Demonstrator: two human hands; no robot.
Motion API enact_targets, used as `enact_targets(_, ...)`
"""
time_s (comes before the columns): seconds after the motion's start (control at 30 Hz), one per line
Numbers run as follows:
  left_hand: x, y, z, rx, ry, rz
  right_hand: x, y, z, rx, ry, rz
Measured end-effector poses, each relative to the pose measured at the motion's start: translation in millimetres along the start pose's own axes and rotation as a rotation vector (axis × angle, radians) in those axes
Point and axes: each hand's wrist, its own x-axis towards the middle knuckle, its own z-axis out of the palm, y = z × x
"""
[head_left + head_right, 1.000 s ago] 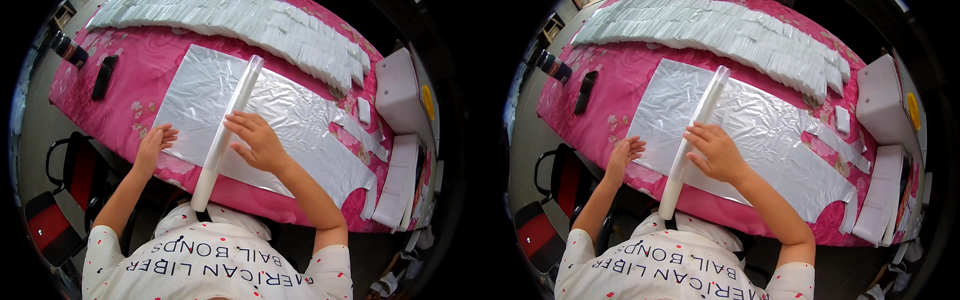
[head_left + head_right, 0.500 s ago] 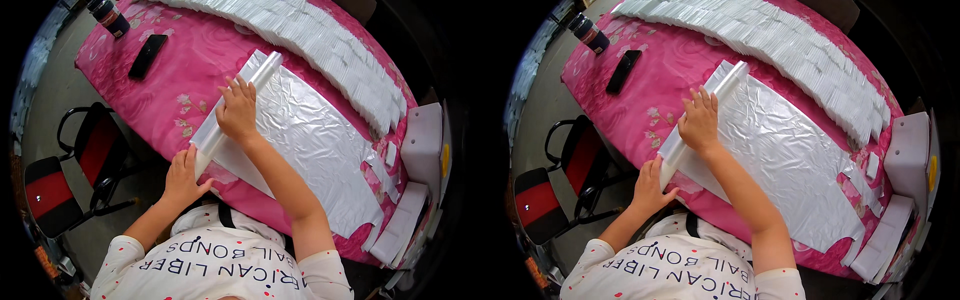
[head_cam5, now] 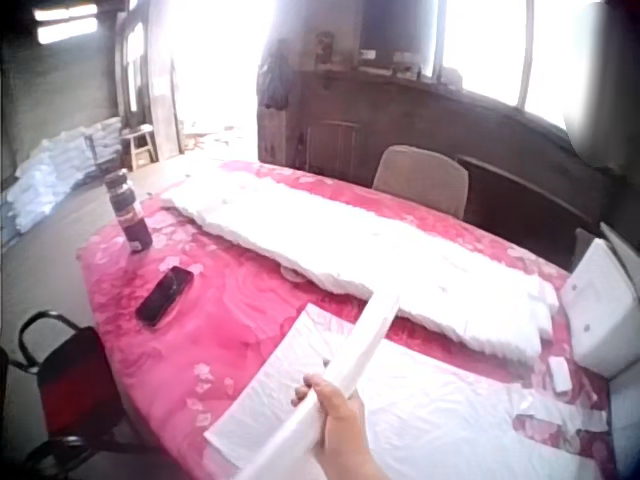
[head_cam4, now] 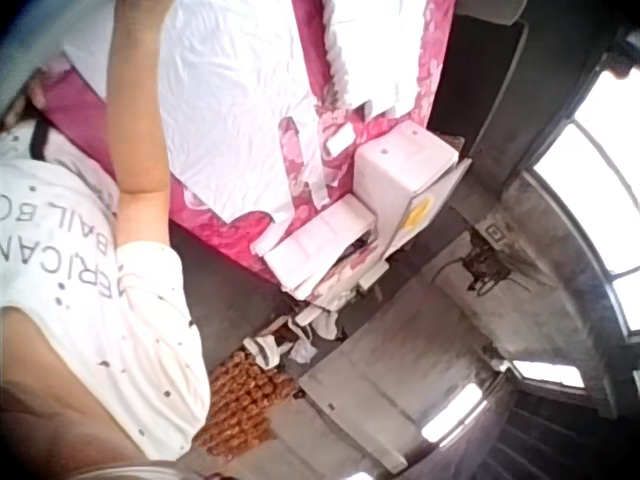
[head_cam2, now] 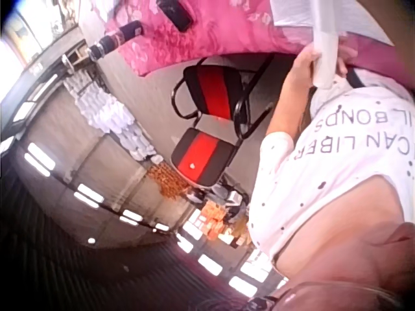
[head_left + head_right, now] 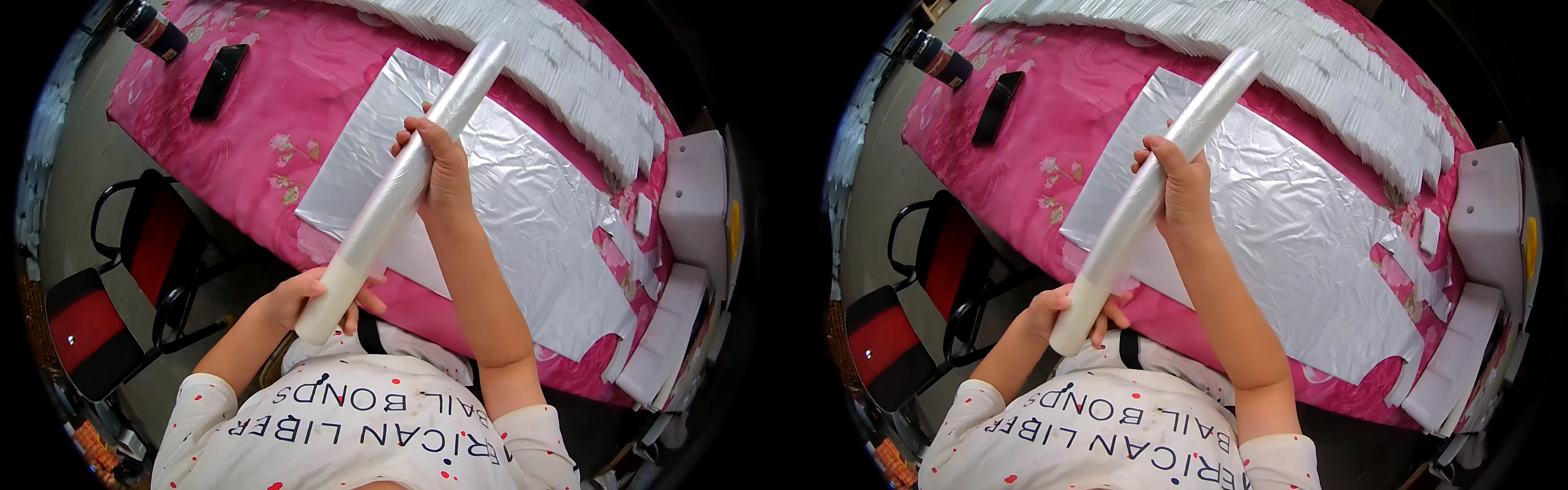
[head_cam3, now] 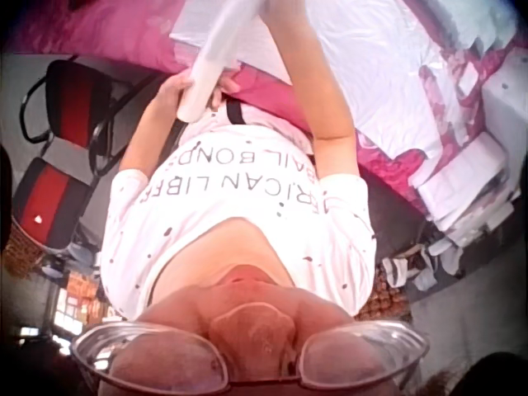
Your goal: The person wraps small white rectangular items in clear plastic film on a pink tablecloth. They unroll the film, place an item on it, fold the film around the item, and set the wrapped unit aside. The person repeats this process for multiple items, using a cylindrical roller to smooth the film.
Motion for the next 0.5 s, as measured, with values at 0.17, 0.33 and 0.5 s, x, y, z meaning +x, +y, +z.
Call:
enact_targets(0.17, 27.3, -22.1, 4.1, 0.680, 0.433, 0.174, -25.1, -7.0, -14.5, -0.297, 0.138, -0.119)
enact_targets(0.33, 43.2, -23.4, 34.3, 0.847, 0.434, 0.081, -40.5, -0.4, -45.0, -0.251, 0.217, -0.101)
enact_targets(0.5, 20.5, -27.5, 15.1, 0.487, 0.239, -0.333, -28.6, -45.2, -126.9, -0.197, 0.308, -0.053)
